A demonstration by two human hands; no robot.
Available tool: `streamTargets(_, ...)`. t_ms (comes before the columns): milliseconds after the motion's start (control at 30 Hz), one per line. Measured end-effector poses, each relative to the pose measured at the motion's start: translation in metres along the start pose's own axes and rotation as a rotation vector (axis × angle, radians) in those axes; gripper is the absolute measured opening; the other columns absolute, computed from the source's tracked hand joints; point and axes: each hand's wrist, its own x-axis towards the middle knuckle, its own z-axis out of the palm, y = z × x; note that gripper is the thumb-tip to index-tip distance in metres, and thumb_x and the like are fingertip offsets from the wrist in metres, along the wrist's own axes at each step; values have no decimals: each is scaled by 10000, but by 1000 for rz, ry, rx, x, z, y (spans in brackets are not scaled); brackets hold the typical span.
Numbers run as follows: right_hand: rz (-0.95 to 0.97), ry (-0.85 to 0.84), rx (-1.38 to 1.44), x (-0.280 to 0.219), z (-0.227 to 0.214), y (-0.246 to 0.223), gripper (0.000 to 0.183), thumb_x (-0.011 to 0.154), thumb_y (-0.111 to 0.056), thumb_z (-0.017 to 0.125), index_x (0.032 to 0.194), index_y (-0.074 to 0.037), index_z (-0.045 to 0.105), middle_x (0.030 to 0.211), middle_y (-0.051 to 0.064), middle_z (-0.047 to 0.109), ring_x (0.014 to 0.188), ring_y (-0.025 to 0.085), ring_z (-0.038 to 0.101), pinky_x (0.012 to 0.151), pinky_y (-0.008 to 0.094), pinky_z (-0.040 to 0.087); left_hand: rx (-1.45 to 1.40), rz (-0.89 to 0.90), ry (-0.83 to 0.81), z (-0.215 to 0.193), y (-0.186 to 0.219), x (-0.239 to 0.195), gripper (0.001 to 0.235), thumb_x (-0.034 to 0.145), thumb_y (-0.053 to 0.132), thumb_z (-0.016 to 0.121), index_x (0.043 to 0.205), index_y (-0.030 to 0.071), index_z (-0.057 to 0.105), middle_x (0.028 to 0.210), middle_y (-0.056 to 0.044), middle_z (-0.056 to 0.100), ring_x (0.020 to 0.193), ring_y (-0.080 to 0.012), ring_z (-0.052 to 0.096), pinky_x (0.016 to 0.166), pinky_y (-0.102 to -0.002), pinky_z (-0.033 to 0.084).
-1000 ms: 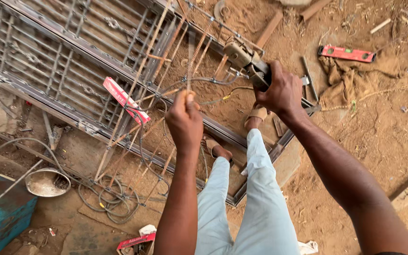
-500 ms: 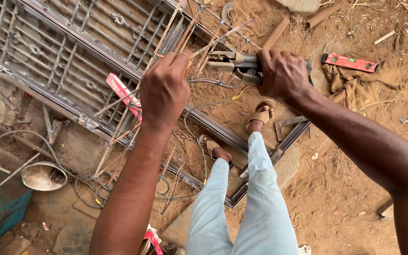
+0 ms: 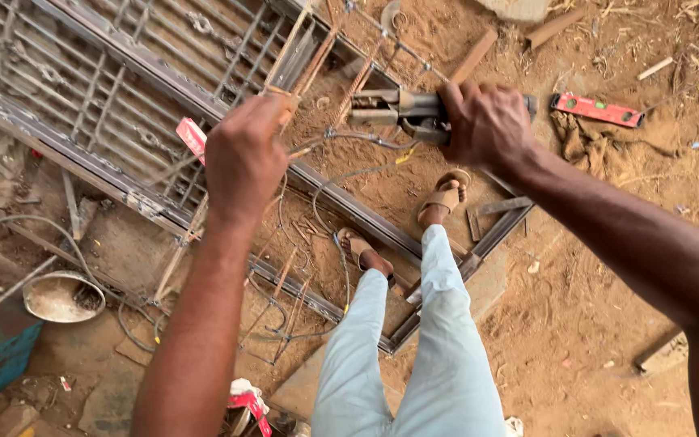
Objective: The person uses a handheld welding tool to join metal bars on a large rectangular frame lying on the ground. They repeatedly position the tool at intersections, create sparks to weld the joints, and adjust the frame's position to access different sections.
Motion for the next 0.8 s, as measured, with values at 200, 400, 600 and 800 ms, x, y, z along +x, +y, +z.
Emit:
streamTargets(200,-11,6,21,11,-15,-10,328,1015,-364,645,1031,-41,591,659,88,580,457,159,451,384,337,403,-41,50,27,-8,-9,10,209,1002,-40,629,1038,97,783,909,-109,787,716,-192,748,610,-317,605)
streamTargets(400,-64,16,-21,22,-31,-15,327,1016,-354,632,1029,-34,567,683,96,567,428,142,436,347,325,387,-17,143,124,-36,-15,12,314,903,-84,604,1099,107,758,1017,-103,781,865,-268,764,741,-393,613)
streamTargets(600,-88,41,-64,33,-38,-18,312,996,-329,625,1041,-26,569,656,80,560,432,129,426,315,291,364,7,-72,-159,-53,-7,14,288,1028,-44,525,1185,104,716,982,-140,748,753,-292,736,631,-398,554)
streamTargets(800,44,-154,-16,36,-52,-24,334,1068,-371,617,1040,-44,561,684,84,585,446,167,448,359,337,396,-195,-35,374,-55,-25,-8,135,1118,26,556,1108,35,691,939,-98,718,754,-203,658,640,-389,526)
